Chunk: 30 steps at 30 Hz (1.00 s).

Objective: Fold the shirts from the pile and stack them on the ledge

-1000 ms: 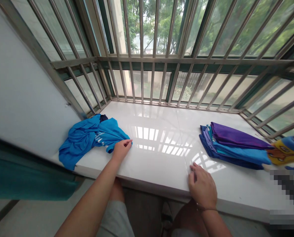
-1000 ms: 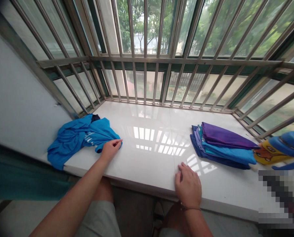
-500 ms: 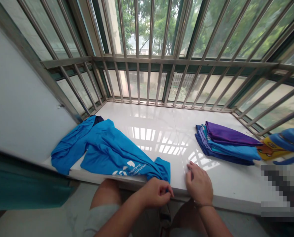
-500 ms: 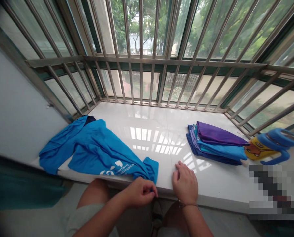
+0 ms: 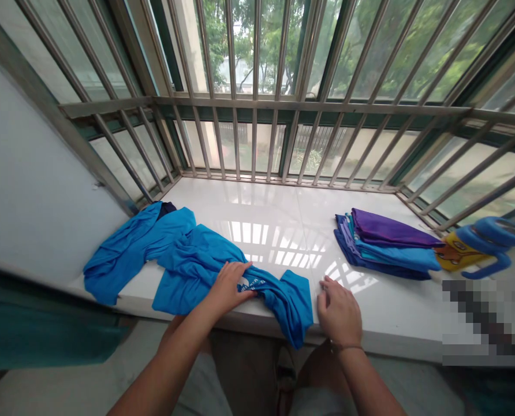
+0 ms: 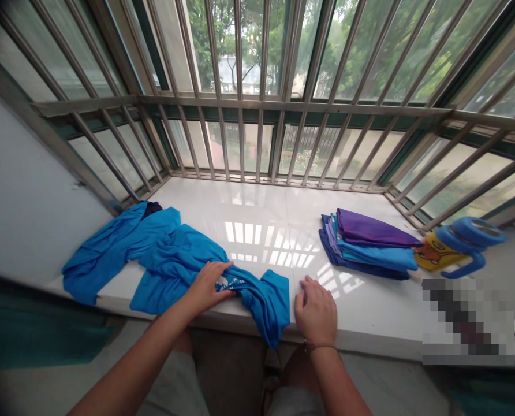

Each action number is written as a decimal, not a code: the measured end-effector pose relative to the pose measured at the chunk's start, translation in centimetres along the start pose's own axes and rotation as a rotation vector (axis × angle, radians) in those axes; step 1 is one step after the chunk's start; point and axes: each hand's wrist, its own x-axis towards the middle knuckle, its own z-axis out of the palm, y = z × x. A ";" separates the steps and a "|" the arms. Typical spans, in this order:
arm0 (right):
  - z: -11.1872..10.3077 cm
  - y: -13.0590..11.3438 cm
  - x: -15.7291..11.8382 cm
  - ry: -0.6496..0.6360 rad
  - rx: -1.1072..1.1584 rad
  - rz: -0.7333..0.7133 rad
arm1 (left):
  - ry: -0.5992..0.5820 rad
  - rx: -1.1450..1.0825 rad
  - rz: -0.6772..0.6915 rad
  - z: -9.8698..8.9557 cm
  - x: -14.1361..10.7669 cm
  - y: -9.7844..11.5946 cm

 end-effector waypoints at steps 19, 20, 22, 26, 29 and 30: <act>-0.2 1.2 -0.1 -0.180 0.096 -0.054 | 0.041 -0.088 0.108 -2.4 2.7 -0.9; -0.2 1.1 0.0 -0.177 0.104 -0.042 | 0.089 -0.040 0.037 -3.4 4.1 -3.1; -0.1 1.0 0.0 -0.173 0.122 -0.013 | 0.133 0.090 -0.148 -6.0 6.2 -7.9; -0.1 0.6 0.1 -0.164 0.146 0.035 | 0.107 0.228 -0.306 -11.9 6.2 -16.4; -0.3 0.2 0.1 -0.174 0.145 0.048 | 0.061 0.443 -0.535 -15.8 4.3 -21.0; -0.4 0.1 0.1 -0.180 0.143 0.054 | 0.030 0.526 -0.641 -16.7 3.8 -22.0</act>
